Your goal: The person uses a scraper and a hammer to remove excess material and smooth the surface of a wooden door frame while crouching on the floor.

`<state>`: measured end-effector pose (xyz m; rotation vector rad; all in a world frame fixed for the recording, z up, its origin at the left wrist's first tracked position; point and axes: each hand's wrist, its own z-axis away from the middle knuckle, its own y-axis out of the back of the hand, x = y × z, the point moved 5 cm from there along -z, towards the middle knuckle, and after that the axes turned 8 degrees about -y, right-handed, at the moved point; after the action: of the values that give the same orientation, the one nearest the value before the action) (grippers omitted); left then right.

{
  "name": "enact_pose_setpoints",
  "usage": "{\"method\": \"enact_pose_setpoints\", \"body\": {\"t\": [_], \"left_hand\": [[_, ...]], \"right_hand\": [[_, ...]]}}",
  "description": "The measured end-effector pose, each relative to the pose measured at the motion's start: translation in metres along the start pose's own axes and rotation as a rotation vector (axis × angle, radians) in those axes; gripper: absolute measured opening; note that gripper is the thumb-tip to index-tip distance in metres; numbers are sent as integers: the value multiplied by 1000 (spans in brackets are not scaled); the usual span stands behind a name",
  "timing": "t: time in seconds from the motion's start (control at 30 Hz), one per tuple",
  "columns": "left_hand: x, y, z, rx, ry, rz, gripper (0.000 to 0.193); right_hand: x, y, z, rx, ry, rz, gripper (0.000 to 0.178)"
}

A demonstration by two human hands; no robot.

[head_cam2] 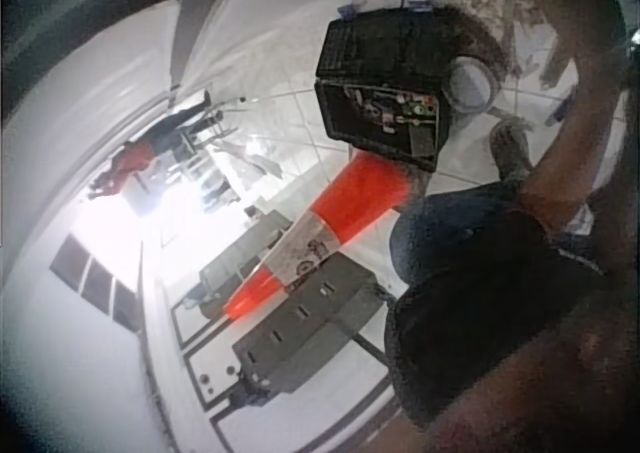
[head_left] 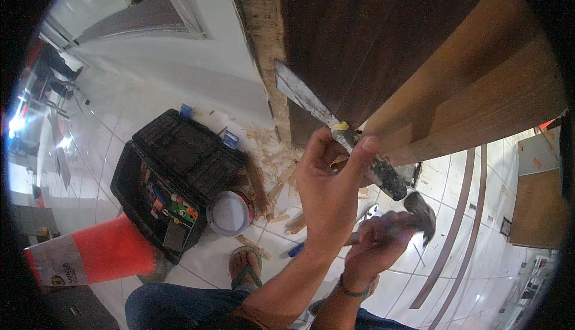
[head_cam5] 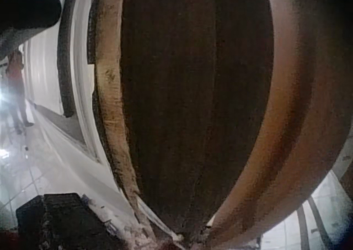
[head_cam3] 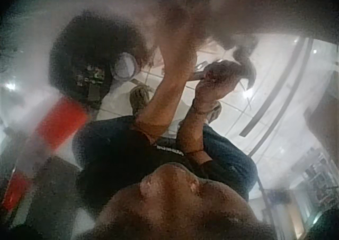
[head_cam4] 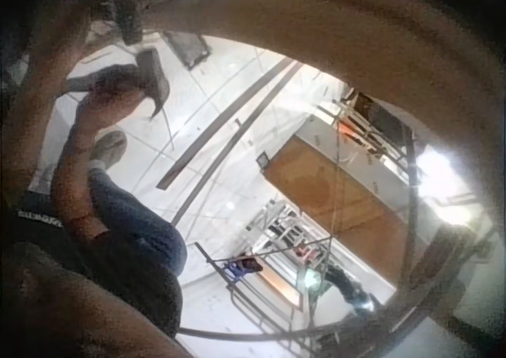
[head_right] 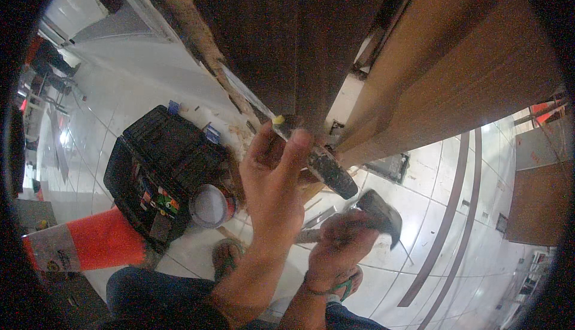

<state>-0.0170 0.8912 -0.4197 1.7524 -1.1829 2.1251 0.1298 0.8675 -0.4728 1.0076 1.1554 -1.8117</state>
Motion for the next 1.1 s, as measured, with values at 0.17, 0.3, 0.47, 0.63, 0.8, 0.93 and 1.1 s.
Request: {"method": "enact_pose_setpoints", "body": {"t": [0.17, 0.3, 0.47, 0.63, 0.8, 0.93, 1.1], "left_hand": [[-9, 6, -8, 58, 25, 41, 23], [-9, 8, -10, 30, 48, 54, 25], [24, -6, 8, 38, 102, 122, 28], [31, -13, 0, -89, 44, 118, 34], [41, -24, 1, -106, 59, 134, 32], [46, -29, -1, -84, 63, 154, 31], [46, -30, -8, -75, 26, 200, 29]], "right_hand": [[-1, 0, -1, 49, -15, 45, 43], [0, -3, -4, 5, -50, 119, 45], [-11, 2, -5, 45, -3, -41, 45], [-14, -2, -5, 19, -94, -177, 46], [-10, -10, -5, -118, -123, -246, 46], [-8, -7, -3, -87, -186, -344, 46], [-19, -14, 5, -8, -31, -405, 46]]}}
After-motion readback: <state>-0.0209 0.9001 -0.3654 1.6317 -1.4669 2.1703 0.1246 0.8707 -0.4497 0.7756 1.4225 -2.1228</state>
